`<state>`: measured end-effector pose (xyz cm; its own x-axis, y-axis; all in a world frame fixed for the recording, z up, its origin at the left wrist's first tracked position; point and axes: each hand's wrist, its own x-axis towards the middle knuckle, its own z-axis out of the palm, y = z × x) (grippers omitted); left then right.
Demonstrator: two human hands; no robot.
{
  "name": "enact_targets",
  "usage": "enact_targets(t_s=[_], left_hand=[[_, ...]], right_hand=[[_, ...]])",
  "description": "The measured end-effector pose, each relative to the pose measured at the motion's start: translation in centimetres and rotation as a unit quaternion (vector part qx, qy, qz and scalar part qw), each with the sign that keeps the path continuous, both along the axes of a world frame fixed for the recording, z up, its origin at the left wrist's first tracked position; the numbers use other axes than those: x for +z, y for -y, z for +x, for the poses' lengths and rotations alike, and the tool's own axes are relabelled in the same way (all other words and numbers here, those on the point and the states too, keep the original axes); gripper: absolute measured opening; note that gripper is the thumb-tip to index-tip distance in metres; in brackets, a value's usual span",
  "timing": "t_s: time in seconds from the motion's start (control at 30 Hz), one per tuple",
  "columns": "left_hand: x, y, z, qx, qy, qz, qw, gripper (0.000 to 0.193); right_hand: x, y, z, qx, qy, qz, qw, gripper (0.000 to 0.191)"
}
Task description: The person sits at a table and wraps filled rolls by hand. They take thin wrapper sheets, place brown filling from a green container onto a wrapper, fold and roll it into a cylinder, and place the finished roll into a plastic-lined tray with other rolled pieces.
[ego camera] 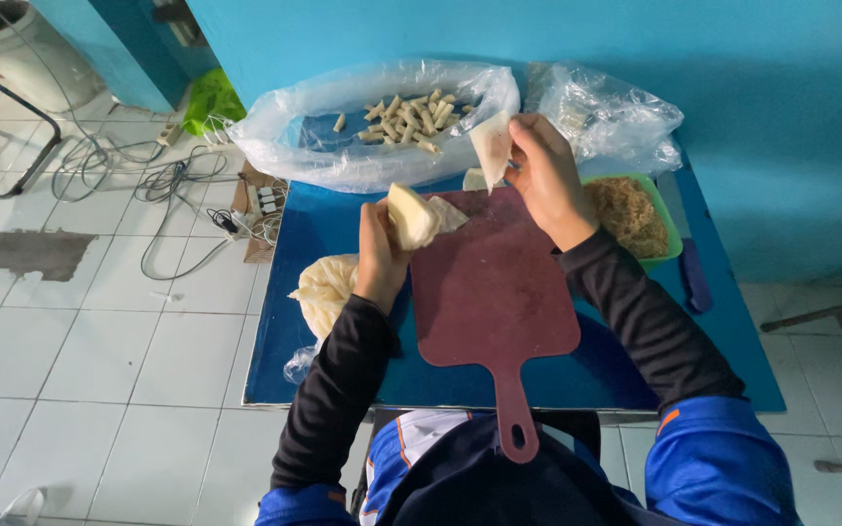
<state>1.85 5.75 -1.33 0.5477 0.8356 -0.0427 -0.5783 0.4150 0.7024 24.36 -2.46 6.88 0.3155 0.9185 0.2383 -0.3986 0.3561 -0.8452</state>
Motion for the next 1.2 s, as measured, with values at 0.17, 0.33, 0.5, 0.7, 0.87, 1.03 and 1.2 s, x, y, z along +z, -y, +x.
enact_targets(t_s=[0.17,0.33,0.5,0.7,0.87,1.03,1.2], left_hand=[[2.0,1.0,-0.2,-0.149,-0.097,0.127,0.976,0.057],[2.0,0.4,-0.4,-0.108,-0.099,0.115,0.983,0.047],[1.3,-0.5,-0.7,-0.089,-0.151,0.169,0.970,0.038],[0.0,-1.3,-0.6,-0.062,-0.228,0.245,0.940,0.043],[-1.3,-2.5,0.3,0.100,-0.421,0.402,0.807,0.044],[-1.7,-1.5,0.5,0.133,-0.569,0.397,0.708,0.042],[-1.0,-0.6,0.1,0.138,-0.580,0.415,0.687,0.038]], right_hand=[[0.3,1.1,-3.3,-0.146,0.448,0.009,0.882,0.017],[-0.9,1.5,-4.9,-0.120,0.593,0.170,0.778,0.012],[-3.2,-0.5,-3.6,0.075,0.259,-0.036,0.962,0.032],[-5.7,-1.6,-2.2,0.144,0.141,-0.135,0.970,0.021],[-6.3,-1.7,-3.5,-0.082,0.522,-0.003,0.849,0.012],[-6.6,-1.3,-4.3,-0.137,0.595,0.034,0.791,0.019],[-6.6,-1.0,-4.2,-0.144,0.619,-0.001,0.772,0.021]])
